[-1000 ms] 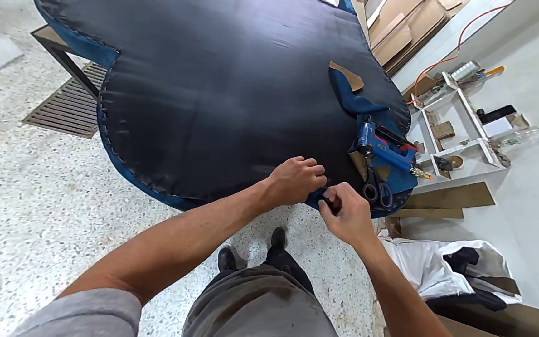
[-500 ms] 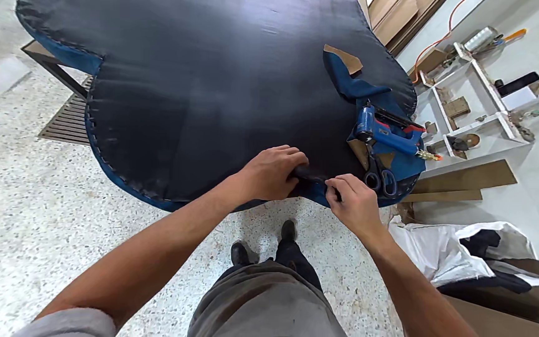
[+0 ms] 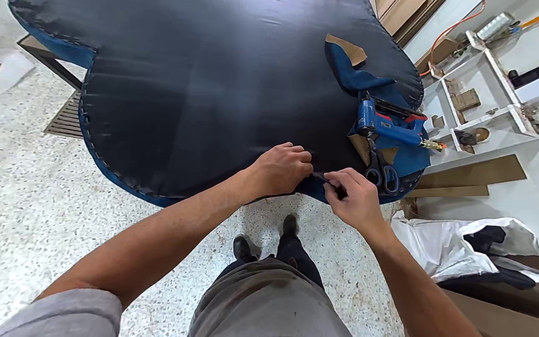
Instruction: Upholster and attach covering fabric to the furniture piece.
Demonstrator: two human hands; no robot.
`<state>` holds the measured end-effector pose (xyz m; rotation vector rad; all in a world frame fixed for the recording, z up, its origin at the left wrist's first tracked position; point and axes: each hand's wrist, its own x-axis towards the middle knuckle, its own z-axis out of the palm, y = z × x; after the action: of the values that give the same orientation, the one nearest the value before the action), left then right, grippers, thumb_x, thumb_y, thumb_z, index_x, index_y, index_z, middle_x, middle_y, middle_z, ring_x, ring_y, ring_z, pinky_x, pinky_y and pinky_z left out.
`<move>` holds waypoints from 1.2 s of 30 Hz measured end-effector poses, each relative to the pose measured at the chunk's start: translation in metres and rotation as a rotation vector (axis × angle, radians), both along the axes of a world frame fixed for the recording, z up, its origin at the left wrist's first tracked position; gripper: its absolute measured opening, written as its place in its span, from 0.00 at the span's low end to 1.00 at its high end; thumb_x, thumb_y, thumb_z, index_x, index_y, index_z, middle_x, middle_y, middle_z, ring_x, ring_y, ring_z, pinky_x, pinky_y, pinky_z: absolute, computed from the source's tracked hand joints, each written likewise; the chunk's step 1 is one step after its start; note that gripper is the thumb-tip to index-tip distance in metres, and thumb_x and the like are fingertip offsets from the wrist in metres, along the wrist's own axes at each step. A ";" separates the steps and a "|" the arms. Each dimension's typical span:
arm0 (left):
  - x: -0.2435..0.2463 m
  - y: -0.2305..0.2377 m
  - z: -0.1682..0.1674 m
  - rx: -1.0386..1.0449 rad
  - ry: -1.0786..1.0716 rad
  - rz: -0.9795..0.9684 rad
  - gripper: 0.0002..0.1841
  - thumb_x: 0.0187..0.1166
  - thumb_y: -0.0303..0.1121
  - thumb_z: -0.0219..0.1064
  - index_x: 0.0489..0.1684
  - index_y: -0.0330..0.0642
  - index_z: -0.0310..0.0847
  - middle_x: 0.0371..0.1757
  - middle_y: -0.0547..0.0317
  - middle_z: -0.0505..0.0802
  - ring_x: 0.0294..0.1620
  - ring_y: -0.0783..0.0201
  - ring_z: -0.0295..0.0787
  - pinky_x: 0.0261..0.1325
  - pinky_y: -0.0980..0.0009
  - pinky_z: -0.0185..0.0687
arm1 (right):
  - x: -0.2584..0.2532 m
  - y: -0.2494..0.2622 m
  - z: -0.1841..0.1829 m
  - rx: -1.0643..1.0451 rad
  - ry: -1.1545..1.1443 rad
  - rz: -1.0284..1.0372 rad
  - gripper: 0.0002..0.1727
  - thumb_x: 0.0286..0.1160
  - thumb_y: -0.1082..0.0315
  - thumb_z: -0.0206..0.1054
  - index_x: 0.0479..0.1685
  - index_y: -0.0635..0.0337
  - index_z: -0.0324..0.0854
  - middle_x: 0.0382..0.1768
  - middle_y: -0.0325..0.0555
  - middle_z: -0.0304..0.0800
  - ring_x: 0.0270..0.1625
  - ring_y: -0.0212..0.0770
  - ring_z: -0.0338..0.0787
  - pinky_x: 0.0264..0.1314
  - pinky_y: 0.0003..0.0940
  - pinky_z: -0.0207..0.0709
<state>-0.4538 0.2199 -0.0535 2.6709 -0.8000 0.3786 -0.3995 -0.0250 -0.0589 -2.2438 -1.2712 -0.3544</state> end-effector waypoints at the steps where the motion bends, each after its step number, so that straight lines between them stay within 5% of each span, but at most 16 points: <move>1: 0.001 -0.001 -0.001 -0.017 -0.012 0.005 0.09 0.82 0.33 0.64 0.38 0.45 0.92 0.41 0.57 0.93 0.47 0.57 0.90 0.49 0.60 0.83 | -0.002 0.001 0.000 0.003 0.046 -0.040 0.16 0.68 0.60 0.72 0.52 0.56 0.92 0.46 0.45 0.90 0.43 0.38 0.90 0.44 0.35 0.87; 4: 0.005 -0.004 -0.004 -0.097 -0.044 0.020 0.06 0.77 0.32 0.68 0.35 0.44 0.91 0.38 0.57 0.94 0.44 0.57 0.91 0.47 0.60 0.85 | -0.002 0.005 -0.007 0.023 0.050 -0.069 0.15 0.72 0.57 0.74 0.53 0.52 0.93 0.49 0.43 0.89 0.52 0.40 0.88 0.52 0.36 0.85; 9: 0.004 0.000 -0.006 -0.103 -0.060 -0.018 0.08 0.82 0.31 0.66 0.37 0.42 0.91 0.40 0.55 0.94 0.48 0.56 0.91 0.51 0.61 0.85 | -0.001 0.004 -0.016 0.072 -0.056 0.018 0.09 0.77 0.68 0.70 0.46 0.55 0.96 0.41 0.44 0.92 0.48 0.41 0.90 0.52 0.33 0.86; 20: 0.009 0.004 0.001 0.017 -0.038 -0.179 0.09 0.75 0.20 0.65 0.39 0.41 0.91 0.40 0.55 0.91 0.49 0.54 0.87 0.53 0.61 0.82 | -0.003 0.010 -0.014 -0.041 -0.064 0.037 0.09 0.79 0.69 0.64 0.43 0.57 0.91 0.42 0.46 0.90 0.49 0.46 0.89 0.51 0.36 0.86; 28: 0.016 0.006 0.014 0.181 0.038 -0.265 0.07 0.78 0.22 0.66 0.38 0.42 0.91 0.41 0.55 0.89 0.50 0.54 0.86 0.53 0.61 0.81 | 0.008 0.010 -0.009 -0.098 -0.053 0.118 0.10 0.80 0.69 0.63 0.42 0.56 0.91 0.41 0.43 0.90 0.48 0.43 0.89 0.49 0.35 0.86; 31: -0.003 0.000 0.014 0.278 -0.093 -0.094 0.10 0.83 0.24 0.60 0.41 0.43 0.90 0.45 0.57 0.91 0.55 0.55 0.85 0.59 0.57 0.77 | 0.013 0.010 -0.010 -0.092 -0.057 0.155 0.09 0.79 0.69 0.64 0.41 0.56 0.91 0.40 0.43 0.90 0.47 0.42 0.89 0.48 0.34 0.86; 33: -0.034 -0.022 0.013 0.352 -0.085 0.153 0.14 0.81 0.23 0.61 0.57 0.41 0.89 0.62 0.54 0.91 0.67 0.51 0.83 0.68 0.50 0.75 | 0.013 0.008 -0.011 -0.075 -0.055 0.175 0.09 0.78 0.70 0.64 0.41 0.57 0.91 0.40 0.44 0.90 0.46 0.43 0.89 0.47 0.35 0.86; 36: -0.072 -0.086 -0.007 0.328 -0.008 0.615 0.23 0.73 0.25 0.67 0.69 0.40 0.85 0.74 0.53 0.88 0.73 0.52 0.83 0.66 0.48 0.78 | 0.012 0.009 -0.015 -0.055 -0.062 0.168 0.09 0.75 0.71 0.64 0.41 0.57 0.91 0.40 0.45 0.90 0.46 0.44 0.89 0.47 0.35 0.86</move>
<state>-0.5261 0.1338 -0.0608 3.1893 -0.0103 0.4266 -0.3879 -0.0160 -0.0743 -2.1670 -1.5070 -0.3320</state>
